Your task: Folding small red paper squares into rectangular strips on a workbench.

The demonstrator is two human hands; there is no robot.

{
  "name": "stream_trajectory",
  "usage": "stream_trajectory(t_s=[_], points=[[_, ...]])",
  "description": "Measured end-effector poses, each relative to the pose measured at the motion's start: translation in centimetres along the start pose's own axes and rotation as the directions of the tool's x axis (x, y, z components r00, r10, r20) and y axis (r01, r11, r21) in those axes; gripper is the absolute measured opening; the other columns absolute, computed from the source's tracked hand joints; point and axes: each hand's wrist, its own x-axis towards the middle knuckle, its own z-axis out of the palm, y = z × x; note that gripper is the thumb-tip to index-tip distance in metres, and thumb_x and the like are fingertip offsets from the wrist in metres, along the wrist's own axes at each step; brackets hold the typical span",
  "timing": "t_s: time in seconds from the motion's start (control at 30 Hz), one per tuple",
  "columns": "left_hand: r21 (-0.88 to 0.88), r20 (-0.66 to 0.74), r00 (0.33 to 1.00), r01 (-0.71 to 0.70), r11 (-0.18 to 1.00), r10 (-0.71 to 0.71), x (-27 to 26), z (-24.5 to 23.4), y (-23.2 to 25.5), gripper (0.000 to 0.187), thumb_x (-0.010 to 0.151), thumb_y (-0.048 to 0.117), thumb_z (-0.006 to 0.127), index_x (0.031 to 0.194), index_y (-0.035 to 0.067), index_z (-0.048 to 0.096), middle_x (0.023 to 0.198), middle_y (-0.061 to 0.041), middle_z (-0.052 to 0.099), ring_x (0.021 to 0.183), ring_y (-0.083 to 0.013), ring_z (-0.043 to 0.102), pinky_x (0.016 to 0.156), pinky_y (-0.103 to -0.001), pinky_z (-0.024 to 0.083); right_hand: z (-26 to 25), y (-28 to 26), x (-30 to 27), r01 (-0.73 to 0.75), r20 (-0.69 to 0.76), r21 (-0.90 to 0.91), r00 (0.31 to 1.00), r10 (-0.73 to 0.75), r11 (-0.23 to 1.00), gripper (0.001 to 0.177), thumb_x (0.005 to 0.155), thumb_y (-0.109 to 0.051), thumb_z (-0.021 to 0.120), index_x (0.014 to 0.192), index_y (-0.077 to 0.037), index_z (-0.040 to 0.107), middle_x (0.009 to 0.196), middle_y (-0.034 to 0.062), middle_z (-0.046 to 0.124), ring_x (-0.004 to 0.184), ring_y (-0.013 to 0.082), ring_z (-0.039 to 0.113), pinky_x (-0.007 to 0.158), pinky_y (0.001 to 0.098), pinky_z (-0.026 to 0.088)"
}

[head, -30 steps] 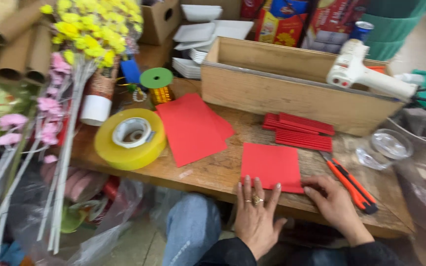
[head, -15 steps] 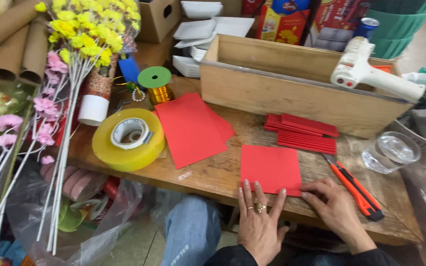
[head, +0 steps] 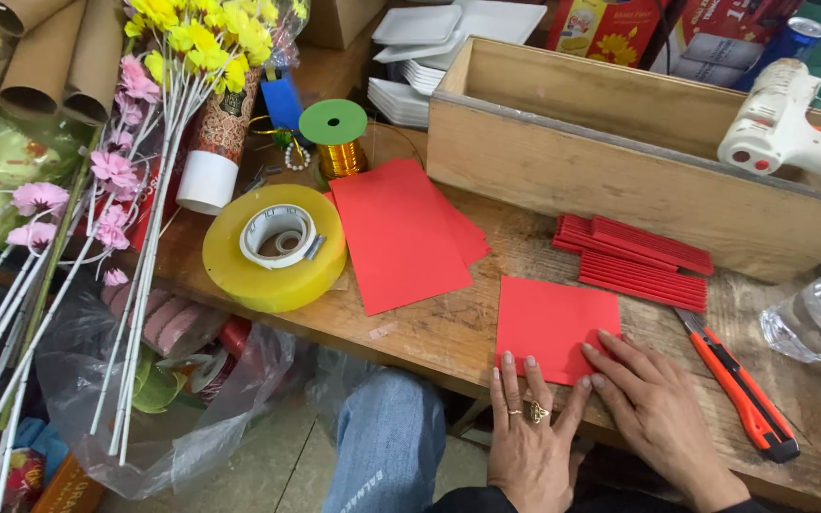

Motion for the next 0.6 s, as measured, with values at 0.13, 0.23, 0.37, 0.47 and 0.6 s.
stream_trajectory(t_s=[0.13,0.23,0.37,0.47,0.6], points=[[-0.028,0.053,0.999,0.010,1.000,-0.008,-0.2,0.8,0.2,0.105,0.073,0.060,0.059,0.166,0.029,0.021,0.166,-0.040,0.011,0.151,-0.0716,0.005,0.126,-0.073,0.004,-0.1,-0.1,-0.1,-0.063,0.035,0.022,0.997,0.062,0.998,0.047,0.098,-0.042,0.054,0.143,-0.033,0.064,0.156,-0.0060,0.059,0.142,0.0223,0.055,0.111,0.0430,0.042],[-0.039,0.077,0.997,0.005,0.999,-0.002,-0.5,1.4,0.4,0.102,0.074,0.052,0.057,0.167,0.028,0.020,0.165,-0.041,0.013,0.150,-0.0736,0.005,0.126,-0.075,0.004,-0.2,-0.5,-0.2,-0.084,0.050,0.003,0.995,0.084,0.996,0.048,0.098,-0.043,0.053,0.145,-0.035,0.063,0.157,-0.0071,0.058,0.139,0.0221,0.056,0.111,0.0435,0.041],[-0.076,0.096,0.995,0.020,0.997,-0.013,-0.3,1.3,0.3,0.091,0.080,0.042,0.054,0.166,0.031,0.025,0.164,-0.040,0.015,0.149,-0.0744,0.004,0.126,-0.075,0.003,0.0,-0.3,-0.1,-0.036,-0.002,-0.045,0.999,0.036,0.998,0.048,0.098,-0.043,0.054,0.145,-0.033,0.062,0.155,-0.0064,0.060,0.134,0.0227,0.060,0.114,0.0434,0.042],[-0.015,0.062,0.998,0.033,0.999,-0.032,-0.3,1.0,0.4,0.090,0.083,0.046,0.055,0.167,0.032,0.026,0.164,-0.037,0.017,0.149,-0.0725,0.009,0.126,-0.073,0.007,0.1,-0.3,-0.2,-0.055,-0.002,-0.038,0.998,0.055,0.998,0.048,0.098,-0.043,0.055,0.144,-0.034,0.063,0.155,-0.0079,0.060,0.135,0.0234,0.060,0.114,0.0433,0.043],[-0.032,0.034,0.999,0.036,0.999,-0.035,-0.7,1.3,0.1,0.084,0.086,0.038,0.050,0.167,0.029,0.028,0.163,-0.038,0.021,0.149,-0.0706,0.012,0.126,-0.073,0.009,1.8,-0.2,-0.1,-0.064,-0.032,0.055,0.997,0.066,0.996,0.041,0.098,-0.037,0.058,0.137,-0.028,0.069,0.151,-0.0005,0.064,0.140,0.0273,0.058,0.116,0.0451,0.041]])
